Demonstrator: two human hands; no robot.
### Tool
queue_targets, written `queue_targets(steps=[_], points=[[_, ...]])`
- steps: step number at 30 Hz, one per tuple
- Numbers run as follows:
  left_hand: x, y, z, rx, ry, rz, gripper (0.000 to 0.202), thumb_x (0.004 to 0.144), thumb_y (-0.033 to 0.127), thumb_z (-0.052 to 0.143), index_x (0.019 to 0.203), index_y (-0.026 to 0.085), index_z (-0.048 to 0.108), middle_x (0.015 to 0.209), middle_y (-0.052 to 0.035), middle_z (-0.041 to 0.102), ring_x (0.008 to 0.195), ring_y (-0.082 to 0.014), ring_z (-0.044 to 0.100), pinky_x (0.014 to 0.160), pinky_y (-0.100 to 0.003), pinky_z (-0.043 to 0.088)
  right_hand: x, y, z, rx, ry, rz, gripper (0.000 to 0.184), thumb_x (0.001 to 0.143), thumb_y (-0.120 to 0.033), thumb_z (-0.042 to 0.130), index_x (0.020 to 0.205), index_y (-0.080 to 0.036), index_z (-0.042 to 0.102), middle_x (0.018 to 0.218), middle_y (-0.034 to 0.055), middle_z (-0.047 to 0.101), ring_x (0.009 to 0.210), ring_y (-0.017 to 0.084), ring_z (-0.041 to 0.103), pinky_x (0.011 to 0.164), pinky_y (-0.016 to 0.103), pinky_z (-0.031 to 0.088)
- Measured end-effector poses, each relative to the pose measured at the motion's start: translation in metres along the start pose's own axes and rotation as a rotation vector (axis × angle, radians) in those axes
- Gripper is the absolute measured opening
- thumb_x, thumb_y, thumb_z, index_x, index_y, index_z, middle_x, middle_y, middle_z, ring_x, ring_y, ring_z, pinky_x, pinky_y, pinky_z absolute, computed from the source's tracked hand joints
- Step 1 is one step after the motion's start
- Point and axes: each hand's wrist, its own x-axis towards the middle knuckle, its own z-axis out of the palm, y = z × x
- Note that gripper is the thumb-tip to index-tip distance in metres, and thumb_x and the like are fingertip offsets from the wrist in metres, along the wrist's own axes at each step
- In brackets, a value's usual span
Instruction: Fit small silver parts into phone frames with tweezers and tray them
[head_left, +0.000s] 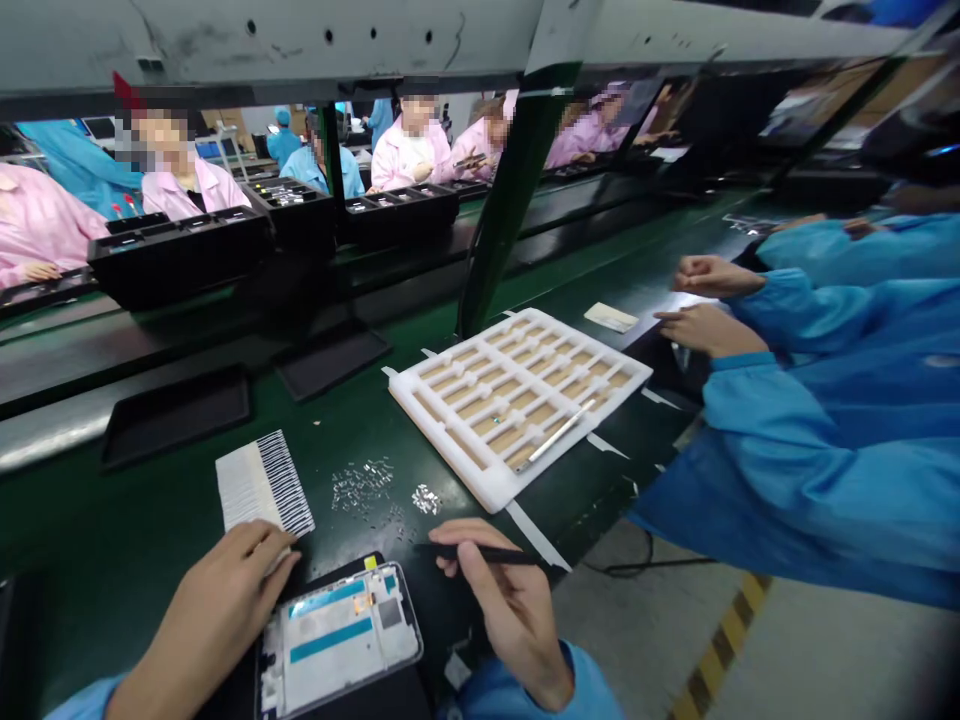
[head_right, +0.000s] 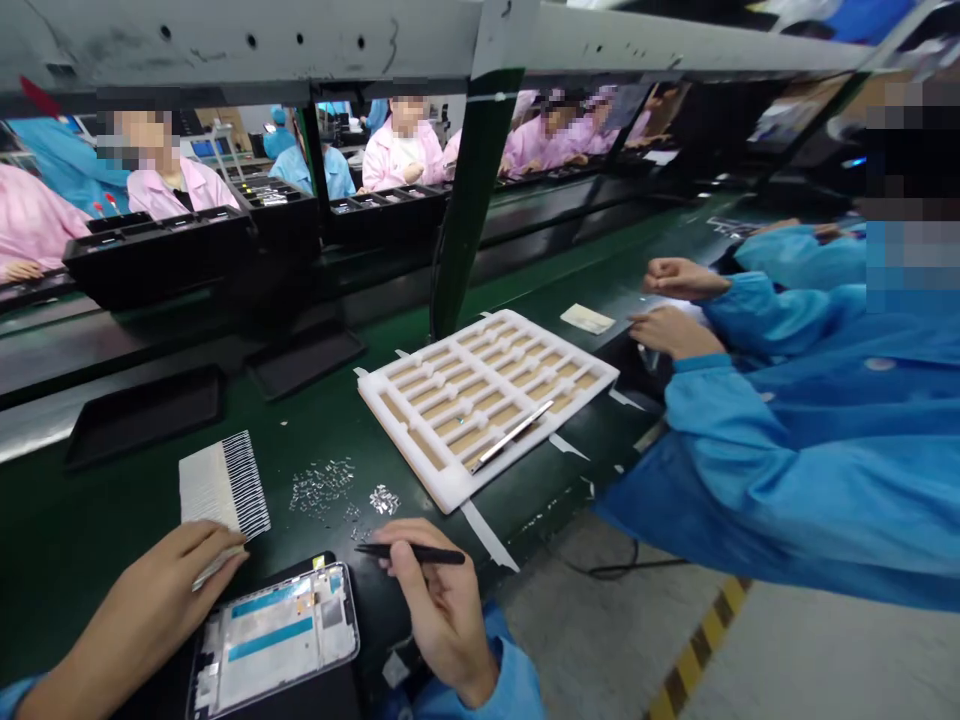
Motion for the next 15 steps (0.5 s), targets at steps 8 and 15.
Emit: queue_targets(steps=[8,15], points=[[0.024,0.003,0.022,0.168,-0.103,0.031,0.041,0.106,0.028,0.036,0.096,0.022,0.075,0.097,-0.0099,0.08,0.09,-0.0262,0.076,0.079,-0.036,0.063,-0.004,-0.011,-0.015,-0.009,-0.007,-0.055,0.034,0.113,-0.035,0.056,0.094,-0.023,0.081,0.106,0.0102,0.079,0.098,0.025,0.077,0.089,0.036,0.063],[0.012,0.005,0.01,0.193,-0.114,0.083,0.042,0.108,0.026,0.031,0.097,0.024,0.071,0.086,-0.005,0.078,0.075,-0.0219,0.077,0.062,-0.03,0.059,0.003,-0.039,0.004,-0.169,-0.275,-0.173,0.024,0.109,-0.015,0.05,0.102,-0.021,0.072,0.106,0.0106,0.076,0.097,0.024,0.076,0.086,0.033,0.061]])
